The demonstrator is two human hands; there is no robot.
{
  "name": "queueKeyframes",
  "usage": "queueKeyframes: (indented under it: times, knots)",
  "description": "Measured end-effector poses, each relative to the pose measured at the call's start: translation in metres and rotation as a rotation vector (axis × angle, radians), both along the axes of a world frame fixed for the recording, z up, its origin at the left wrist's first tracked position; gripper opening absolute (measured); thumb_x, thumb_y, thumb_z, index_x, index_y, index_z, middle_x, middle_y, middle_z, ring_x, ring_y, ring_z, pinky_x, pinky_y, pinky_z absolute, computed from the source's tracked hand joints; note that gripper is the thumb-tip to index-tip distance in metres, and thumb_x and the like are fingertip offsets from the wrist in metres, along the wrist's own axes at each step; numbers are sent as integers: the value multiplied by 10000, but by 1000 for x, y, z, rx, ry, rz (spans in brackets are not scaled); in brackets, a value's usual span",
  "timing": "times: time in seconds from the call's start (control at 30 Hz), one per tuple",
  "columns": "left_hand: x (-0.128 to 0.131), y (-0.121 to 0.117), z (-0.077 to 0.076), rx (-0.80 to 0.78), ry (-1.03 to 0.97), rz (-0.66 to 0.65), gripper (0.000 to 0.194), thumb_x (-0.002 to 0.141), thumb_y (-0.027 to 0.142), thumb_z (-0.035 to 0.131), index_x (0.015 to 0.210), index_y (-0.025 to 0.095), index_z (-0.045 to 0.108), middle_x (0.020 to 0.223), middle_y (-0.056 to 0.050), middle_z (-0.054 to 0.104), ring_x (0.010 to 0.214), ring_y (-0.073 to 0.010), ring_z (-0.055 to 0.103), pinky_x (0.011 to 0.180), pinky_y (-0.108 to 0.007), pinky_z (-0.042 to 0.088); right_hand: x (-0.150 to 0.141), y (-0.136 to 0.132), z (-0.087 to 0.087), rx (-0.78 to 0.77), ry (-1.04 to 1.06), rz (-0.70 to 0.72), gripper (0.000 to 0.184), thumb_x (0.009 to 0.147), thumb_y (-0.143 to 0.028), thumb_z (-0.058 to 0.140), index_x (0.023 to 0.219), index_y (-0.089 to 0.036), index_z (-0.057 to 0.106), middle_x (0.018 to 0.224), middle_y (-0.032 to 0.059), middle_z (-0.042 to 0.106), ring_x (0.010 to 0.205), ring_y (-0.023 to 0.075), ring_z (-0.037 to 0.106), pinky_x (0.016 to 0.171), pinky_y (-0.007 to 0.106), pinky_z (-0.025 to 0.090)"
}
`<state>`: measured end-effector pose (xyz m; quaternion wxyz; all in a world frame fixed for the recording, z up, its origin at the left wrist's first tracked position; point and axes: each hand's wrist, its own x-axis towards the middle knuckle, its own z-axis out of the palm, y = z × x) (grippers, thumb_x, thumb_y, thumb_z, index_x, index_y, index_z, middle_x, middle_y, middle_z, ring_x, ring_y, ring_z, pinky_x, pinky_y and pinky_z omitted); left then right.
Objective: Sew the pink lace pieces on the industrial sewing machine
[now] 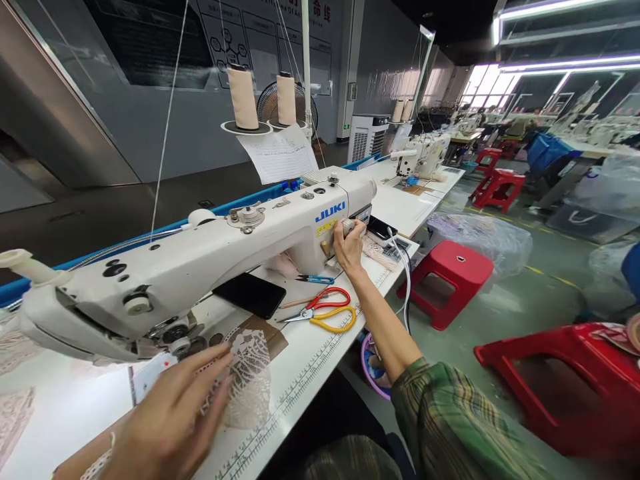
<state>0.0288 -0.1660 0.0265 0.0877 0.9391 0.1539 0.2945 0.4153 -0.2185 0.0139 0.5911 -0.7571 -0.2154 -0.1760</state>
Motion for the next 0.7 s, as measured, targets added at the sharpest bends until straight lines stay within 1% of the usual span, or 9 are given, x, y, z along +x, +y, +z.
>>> queueKeyframes:
  times: [0.07,0.13,0.17,0.23,0.27,0.3,0.4,0.47,0.7]
  knots:
    - [65,-16,9,132,102,-179,431,922,191,489,1324,322,576,1285,-28,650,1140,-238,650,1020,-425,560,-2,-2,-1,12,-3,7,437,932,-587,412,1154,-215,350,883,83,640,795,284,631,708,361,442]
    - [133,-24,12,178,183,-262,406,918,108,437,1289,178,586,1284,-113,639,1157,-247,642,1012,-400,558,-3,-1,0,26,0,-6,439,940,-590,391,1156,-211,342,870,86,638,787,285,630,708,366,441]
    - [165,-25,12,166,252,-269,426,906,77,438,1310,141,558,1326,-136,607,1206,-250,615,1036,-393,538,-2,0,1,32,2,-16,429,945,-591,376,1144,-212,343,853,83,635,775,284,628,705,367,440]
    - [217,-24,9,118,329,-215,464,893,55,468,1354,98,499,1391,-170,541,1274,-257,565,1052,-368,519,0,2,4,40,2,-33,401,957,-588,345,1110,-217,351,814,71,622,749,281,624,698,369,439]
    - [237,-23,6,92,351,-178,474,896,34,456,1364,101,486,1384,-164,541,1285,-241,555,1061,-344,506,1,3,5,41,0,-40,389,961,-586,334,1091,-220,356,796,65,613,740,281,624,698,371,439]
    - [252,-21,4,89,359,-159,455,905,17,424,1345,103,502,1309,-155,590,1219,-226,602,1030,-327,524,3,4,5,40,-2,-46,379,964,-585,329,1073,-224,362,781,59,604,732,282,624,699,375,440]
    - [273,-17,-4,91,372,-90,393,930,19,360,1261,93,559,1076,-143,662,951,-229,702,865,-341,593,6,7,6,36,-5,-64,363,964,-585,332,1035,-232,377,751,44,581,722,288,627,704,388,446]
    - [276,-17,-9,104,377,-65,369,941,38,355,1232,100,572,1017,-129,658,878,-226,703,808,-336,599,6,10,6,39,3,-80,352,972,-573,312,1027,-232,379,741,40,571,720,288,627,706,393,450]
    - [273,-21,-21,189,366,-53,393,915,5,363,1248,106,543,1025,-117,606,1034,-222,635,892,-310,560,7,13,9,22,27,-79,311,983,-512,259,1023,-225,372,761,62,592,738,298,616,704,405,452]
